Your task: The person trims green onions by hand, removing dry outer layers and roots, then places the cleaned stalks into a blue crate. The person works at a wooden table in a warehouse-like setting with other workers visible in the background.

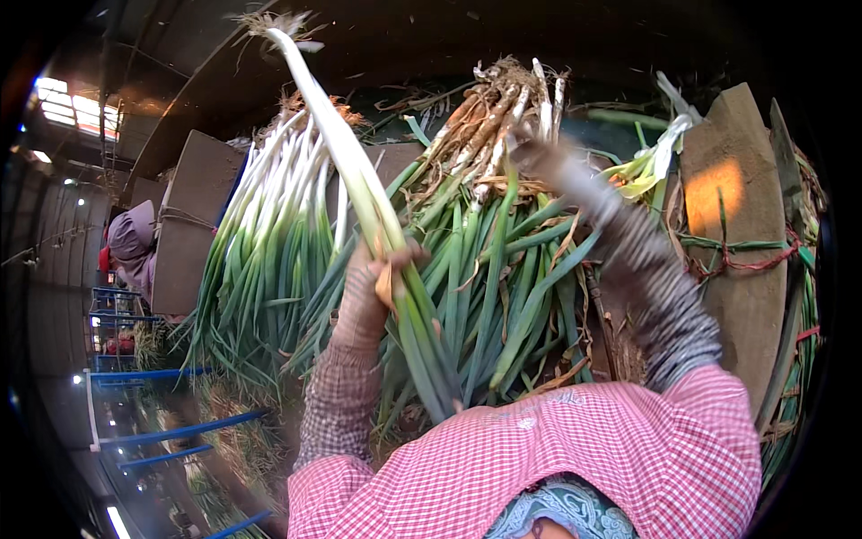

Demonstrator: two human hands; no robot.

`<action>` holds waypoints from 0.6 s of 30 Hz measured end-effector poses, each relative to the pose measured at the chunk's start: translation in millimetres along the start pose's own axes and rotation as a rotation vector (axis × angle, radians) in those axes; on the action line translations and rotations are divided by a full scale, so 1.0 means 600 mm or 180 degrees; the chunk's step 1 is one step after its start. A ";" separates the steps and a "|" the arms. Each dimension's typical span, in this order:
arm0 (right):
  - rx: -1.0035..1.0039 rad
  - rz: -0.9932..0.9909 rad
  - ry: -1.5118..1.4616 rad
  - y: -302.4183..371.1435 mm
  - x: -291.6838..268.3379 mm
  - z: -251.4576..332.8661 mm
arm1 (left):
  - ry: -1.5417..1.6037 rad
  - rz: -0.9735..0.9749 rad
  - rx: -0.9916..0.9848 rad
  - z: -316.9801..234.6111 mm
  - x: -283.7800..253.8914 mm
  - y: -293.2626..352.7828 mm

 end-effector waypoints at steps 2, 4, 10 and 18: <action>-0.0971 0.0867 -0.1158 0.111 0.141 0.202 | 0.0411 -0.0290 0.0202 -0.003 -0.048 -0.042; -0.1331 -0.0432 -0.0373 0.137 0.232 0.235 | 0.0425 -0.0397 0.0867 -0.026 -0.035 -0.093; -0.1658 -0.1304 -0.0112 0.111 0.221 0.313 | -0.0041 -0.1036 0.0682 -0.040 -0.117 -0.072; -0.3498 0.3389 -0.2035 0.284 0.208 0.291 | 0.0035 -0.1274 0.0062 -0.164 -0.235 -0.030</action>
Point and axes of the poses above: each hand's wrist, its own y-axis away from the middle knuckle, its own x-axis out of the palm, z = x × y, the point moved 5 cm from there along -y, towards the middle knuckle, and after that the axes turned 15 degrees about y, right-handed, at the moved point
